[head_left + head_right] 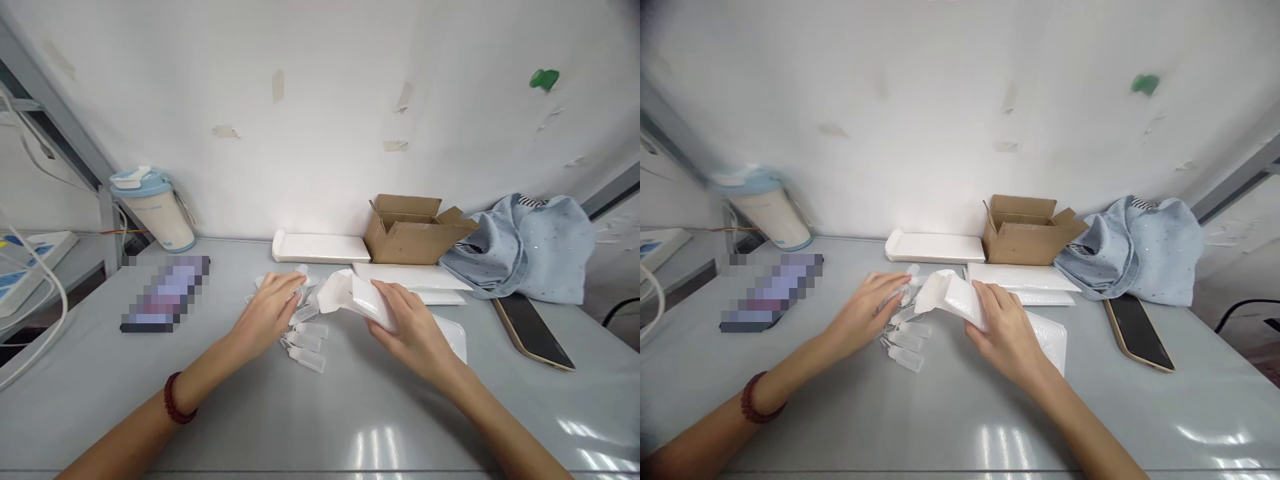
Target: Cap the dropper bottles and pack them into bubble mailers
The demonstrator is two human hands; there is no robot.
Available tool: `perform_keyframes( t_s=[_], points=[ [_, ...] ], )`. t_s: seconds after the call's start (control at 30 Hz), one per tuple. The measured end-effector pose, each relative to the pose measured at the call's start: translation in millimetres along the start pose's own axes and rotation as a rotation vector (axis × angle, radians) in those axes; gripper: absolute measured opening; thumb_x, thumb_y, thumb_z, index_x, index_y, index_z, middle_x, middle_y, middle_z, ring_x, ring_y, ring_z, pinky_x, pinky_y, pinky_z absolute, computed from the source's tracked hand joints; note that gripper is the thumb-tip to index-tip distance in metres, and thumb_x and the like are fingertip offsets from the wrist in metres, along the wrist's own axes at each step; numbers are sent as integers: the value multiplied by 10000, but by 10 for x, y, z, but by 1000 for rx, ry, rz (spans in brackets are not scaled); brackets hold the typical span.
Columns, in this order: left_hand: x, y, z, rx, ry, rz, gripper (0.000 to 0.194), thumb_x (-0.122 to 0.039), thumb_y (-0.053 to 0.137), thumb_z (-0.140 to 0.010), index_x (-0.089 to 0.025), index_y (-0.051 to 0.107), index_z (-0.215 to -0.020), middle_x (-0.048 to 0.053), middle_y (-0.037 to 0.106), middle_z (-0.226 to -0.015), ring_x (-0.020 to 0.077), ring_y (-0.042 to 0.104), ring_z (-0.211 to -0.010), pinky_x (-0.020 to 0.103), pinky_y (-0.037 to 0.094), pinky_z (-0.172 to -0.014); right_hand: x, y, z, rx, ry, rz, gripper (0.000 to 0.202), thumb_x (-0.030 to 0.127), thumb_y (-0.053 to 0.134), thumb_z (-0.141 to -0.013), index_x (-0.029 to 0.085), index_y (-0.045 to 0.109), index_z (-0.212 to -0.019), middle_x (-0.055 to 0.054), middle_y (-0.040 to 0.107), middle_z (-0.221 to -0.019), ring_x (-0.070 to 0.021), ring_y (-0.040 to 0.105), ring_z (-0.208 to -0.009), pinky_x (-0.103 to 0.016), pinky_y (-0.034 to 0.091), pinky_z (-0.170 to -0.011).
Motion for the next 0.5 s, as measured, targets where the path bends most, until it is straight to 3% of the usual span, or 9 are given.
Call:
perform_keyframes(
  t_s=[0.1,0.2,0.33,0.5],
  points=[
    [74,-260,17,-264,-146,168,199,-245,512,-881,-185,628,-1031,67,641,-1061,185,590,-863,303,510,-691,-1,7,-3,30,12,1,489,225,531,-802,189,376,-1265,-128,565,-1135,-281,556,-983,-426,465,-811],
    [83,-428,51,-384,-199,390,102,-234,574,-846,-196,650,-902,36,637,-957,155,589,-812,251,504,-632,20,22,-6,57,-2,2,498,214,520,-798,179,371,-1272,-140,560,-1157,-292,547,-1017,-443,462,-832],
    [44,-449,82,-333,-241,646,28,-196,631,-812,-198,654,-827,22,638,-899,137,578,-792,210,496,-604,43,67,1,84,-15,3,505,200,516,-786,158,380,-1271,-156,561,-1166,-300,542,-1035,-452,466,-837],
    [-27,-313,107,-208,-288,890,25,-186,638,-812,-202,656,-805,2,636,-849,104,570,-692,224,505,-638,77,112,12,77,-49,-15,523,195,517,-778,163,381,-1281,-158,555,-1188,-303,536,-1064,-461,460,-853]
  ],
)
Point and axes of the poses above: each hand's wrist, its own z-axis away from the middle knuckle, its own y-axis out of the palm, x = y × z, the point moved 6 cm from there along -z, towards the middle knuckle
